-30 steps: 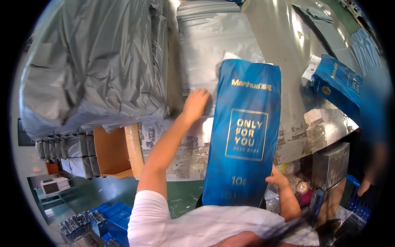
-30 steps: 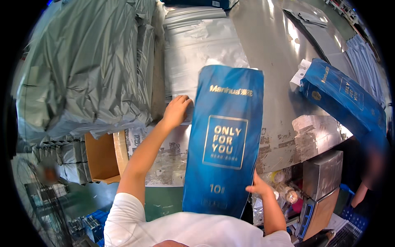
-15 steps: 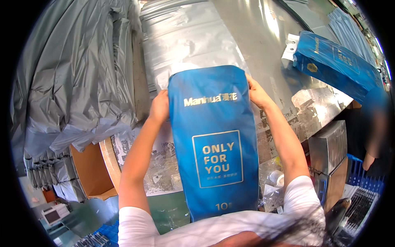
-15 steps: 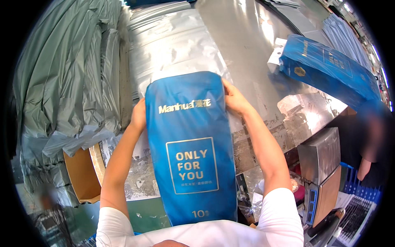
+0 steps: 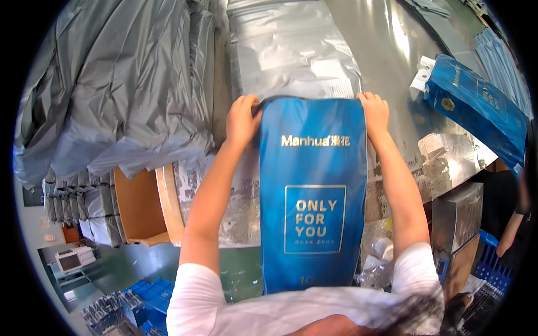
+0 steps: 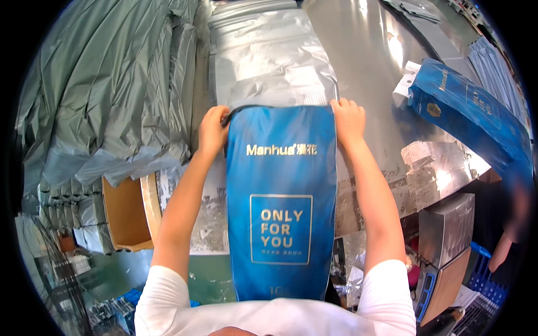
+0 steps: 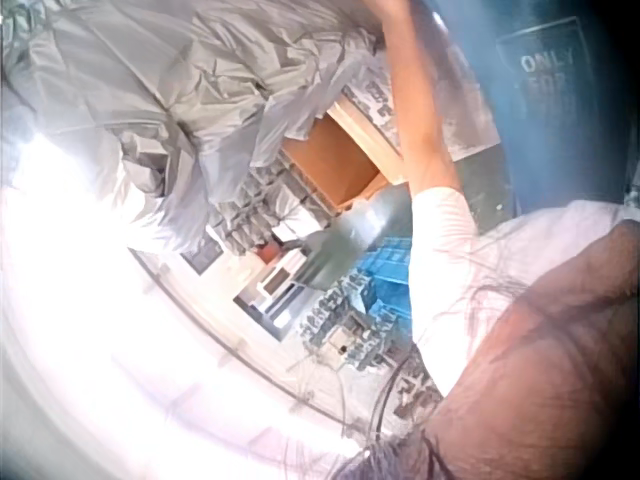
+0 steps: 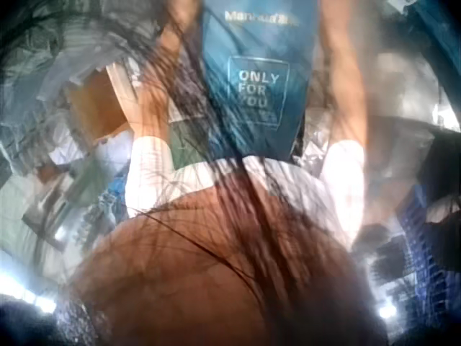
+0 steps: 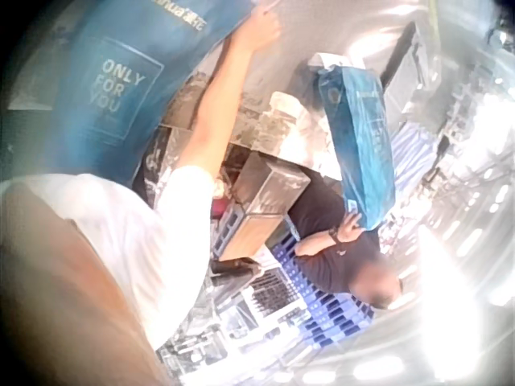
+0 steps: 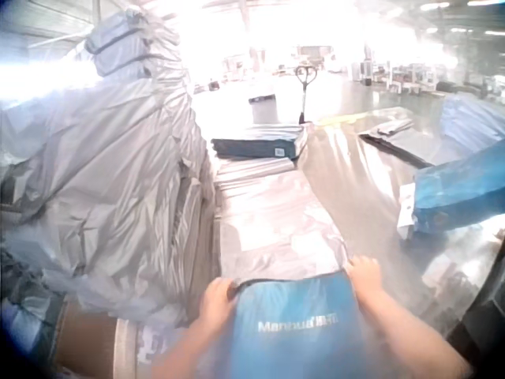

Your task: The person places blue packages into grey shipping bags, seals them, and stacks them on a table. The person also moves a blue crate to the side.

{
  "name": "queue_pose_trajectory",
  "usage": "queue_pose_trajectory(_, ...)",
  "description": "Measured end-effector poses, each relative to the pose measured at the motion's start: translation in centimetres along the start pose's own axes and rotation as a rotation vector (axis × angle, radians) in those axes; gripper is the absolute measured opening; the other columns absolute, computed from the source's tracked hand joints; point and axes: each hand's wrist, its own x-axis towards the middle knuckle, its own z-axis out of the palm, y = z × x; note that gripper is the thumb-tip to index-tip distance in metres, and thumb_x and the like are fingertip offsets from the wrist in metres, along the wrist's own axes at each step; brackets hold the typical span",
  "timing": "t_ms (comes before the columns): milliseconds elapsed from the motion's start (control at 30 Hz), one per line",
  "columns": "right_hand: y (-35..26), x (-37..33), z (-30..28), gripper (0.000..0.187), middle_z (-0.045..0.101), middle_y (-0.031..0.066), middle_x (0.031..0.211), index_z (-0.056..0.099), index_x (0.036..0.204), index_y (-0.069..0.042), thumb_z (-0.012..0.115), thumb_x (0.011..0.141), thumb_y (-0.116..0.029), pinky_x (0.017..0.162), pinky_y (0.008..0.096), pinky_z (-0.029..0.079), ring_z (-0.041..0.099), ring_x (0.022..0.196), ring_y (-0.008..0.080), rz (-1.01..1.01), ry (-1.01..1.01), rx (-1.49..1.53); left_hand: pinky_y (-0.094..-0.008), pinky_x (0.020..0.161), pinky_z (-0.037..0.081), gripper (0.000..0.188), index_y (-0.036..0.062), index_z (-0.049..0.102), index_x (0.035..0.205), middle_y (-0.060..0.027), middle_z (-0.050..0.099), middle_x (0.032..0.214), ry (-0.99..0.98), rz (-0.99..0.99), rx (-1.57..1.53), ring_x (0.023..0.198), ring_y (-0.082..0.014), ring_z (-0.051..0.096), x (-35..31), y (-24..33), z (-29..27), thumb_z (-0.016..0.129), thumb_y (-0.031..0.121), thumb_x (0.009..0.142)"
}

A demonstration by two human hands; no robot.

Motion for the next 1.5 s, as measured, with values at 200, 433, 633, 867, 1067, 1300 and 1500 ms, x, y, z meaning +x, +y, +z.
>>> queue_pose_trajectory(200,-2.7,-4.0,-2.6,0.016,0.056,0.0165,0.078,0.047,0.072,-0.004,0.044,0.082,-0.016,0.058,0.041,0.041,0.053,0.067,0.0337,0.192,0.112,0.465,-0.0388,0.063,0.043,0.013,0.0013,0.048,0.081,-0.0171,0.051,0.084,0.118,0.285,-0.124,0.073,-0.0369,0.052,-3.7,1.0,-1.7,0.054,-0.002,0.071)
queue_pose_trajectory(433,-4.6,-3.3,-1.5,0.028,0.059,0.0204,0.095,0.047,0.101,-0.004,0.043,0.083,-0.025,0.07,0.0441,0.044,0.057,0.086,0.0364,0.581,-0.376,0.286,-0.0411,0.077,0.045,0.019,0.0022,0.055,0.084,-0.0227,0.059,0.092,-0.113,-0.707,0.048,0.089,-0.0342,0.058,-3.7,-1.1,3.0,0.044,0.017,0.084)
queue_pose_trajectory(633,-3.4,-4.5,-3.0,0.023,0.06,0.0201,0.08,0.06,0.08,-0.003,0.048,0.077,-0.023,0.068,0.0448,0.046,0.058,0.079,0.0391,0.304,-0.569,0.163,-0.0452,0.071,0.046,0.021,0.0015,0.059,0.083,-0.0218,0.06,0.089,-0.322,-0.46,0.172,0.084,-0.0369,0.058,-5.9,-0.2,0.7,0.043,0.015,0.081)
queue_pose_trajectory(867,-4.2,-17.2,-12.7,0.018,0.061,0.0201,0.079,0.064,0.074,-0.004,0.062,0.066,-0.019,0.066,0.043,0.049,0.059,0.076,0.0353,0.072,-1.099,0.131,-0.0446,0.058,0.046,0.012,0.0038,0.059,0.074,-0.0179,0.059,0.067,-0.769,-0.352,0.119,0.067,-0.0355,0.059,-22.2,4.9,-5.1,0.056,0.015,0.069)
queue_pose_trajectory(1067,-3.0,-24.4,-16.8,0.024,0.062,0.0181,0.08,0.065,0.077,-0.007,0.06,0.064,-0.026,0.068,0.0424,0.049,0.06,0.077,0.0352,-0.355,-1.189,0.449,-0.0472,0.064,0.047,0.017,0.002,0.06,0.075,-0.0202,0.06,0.073,-1.108,0.005,0.021,0.07,-0.0378,0.059,-30.0,8.6,-7.5,0.056,0.018,0.072)
queue_pose_trajectory(1300,-0.2,-14.8,-12.3,0.025,0.06,0.0176,0.067,0.06,0.064,-0.002,0.058,0.072,-0.026,0.058,0.0415,0.047,0.059,0.064,0.0344,-0.035,-0.877,0.184,-0.0472,0.063,0.044,0.021,0.0021,0.06,0.069,-0.0202,0.06,0.074,-0.526,-0.343,0.112,0.074,-0.0376,0.057,-18.8,5.3,-5.5,0.053,0.021,0.076)
queue_pose_trajectory(1500,-0.7,-22.8,-16.4,0.019,0.061,0.0055,0.056,0.065,0.065,-0.006,0.061,0.076,-0.021,0.054,0.0319,0.048,0.057,0.046,0.011,0.224,-1.854,0.446,-0.0279,0.048,0.042,0.027,0.0004,0.058,0.067,-0.0096,0.059,0.058,-0.49,-0.825,-0.482,0.049,-0.0133,0.054,-24.3,5.9,-5.2,0.061,0.023,0.081)
